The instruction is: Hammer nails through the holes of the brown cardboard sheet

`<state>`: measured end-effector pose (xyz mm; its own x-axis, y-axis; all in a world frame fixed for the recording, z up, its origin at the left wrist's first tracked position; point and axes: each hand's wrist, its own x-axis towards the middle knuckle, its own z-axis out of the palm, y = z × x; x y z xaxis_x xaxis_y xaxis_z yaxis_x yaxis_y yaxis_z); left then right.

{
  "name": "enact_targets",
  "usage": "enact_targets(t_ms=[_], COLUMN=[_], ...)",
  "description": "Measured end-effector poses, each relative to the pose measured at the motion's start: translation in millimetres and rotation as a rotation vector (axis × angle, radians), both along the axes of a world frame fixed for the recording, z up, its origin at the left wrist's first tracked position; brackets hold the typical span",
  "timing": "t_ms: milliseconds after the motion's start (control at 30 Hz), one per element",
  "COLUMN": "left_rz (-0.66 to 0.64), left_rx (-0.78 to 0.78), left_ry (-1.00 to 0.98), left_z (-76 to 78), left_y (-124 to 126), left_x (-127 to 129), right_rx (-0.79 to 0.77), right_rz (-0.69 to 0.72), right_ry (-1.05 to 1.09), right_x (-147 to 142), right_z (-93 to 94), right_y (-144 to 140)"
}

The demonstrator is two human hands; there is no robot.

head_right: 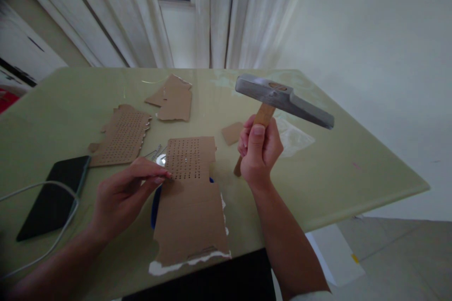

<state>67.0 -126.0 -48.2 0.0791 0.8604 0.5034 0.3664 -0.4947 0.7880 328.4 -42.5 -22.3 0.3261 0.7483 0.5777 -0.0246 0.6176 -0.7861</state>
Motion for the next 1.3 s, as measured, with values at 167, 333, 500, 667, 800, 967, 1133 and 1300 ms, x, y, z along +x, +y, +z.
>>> enact_targets(t_ms=[167,333,500,667,800,967,1133,1300], left_rz=[-0.020,-0.014,-0.020,-0.033,-0.031,-0.036,-0.041,-0.058], left_rx=[-0.010,0.004,0.010,0.002,-0.007,0.003,0.010,0.036], left_ry=[0.016,0.002,-0.007,0.003,-0.005,-0.015,-0.007,-0.003], left_z=[-1.3,-1.7,-1.7,-2.6,-2.3,-2.3,-2.3,-4.7], left_y=[-0.2,-0.1,0.1,-0.7,-0.9,-0.4,-0.9,0.1], left_x=[-1.2,0.2,0.5,-0.9,-0.5,-0.6,-1.1,-1.8], right_rx=[0.014,-0.001,0.002,0.000,0.004,0.010,0.026,0.023], right_rz=[0.004,0.016,0.007,0.002,0.013,0.019,0.043,0.038], right_ry=[0.008,0.000,-0.014,-0.019,-0.003,0.001,0.012,0.003], right_x=[-0.2,0.3,0.4,-0.2,-0.5,-1.1,-1.1,-0.1], right_z=[0.3,0.1,-0.3,0.1,0.6,0.1,-0.2,-1.4], right_y=[-0.2,-1.3,-1.4,-1.9,-2.0,-1.8,-1.6,-1.4])
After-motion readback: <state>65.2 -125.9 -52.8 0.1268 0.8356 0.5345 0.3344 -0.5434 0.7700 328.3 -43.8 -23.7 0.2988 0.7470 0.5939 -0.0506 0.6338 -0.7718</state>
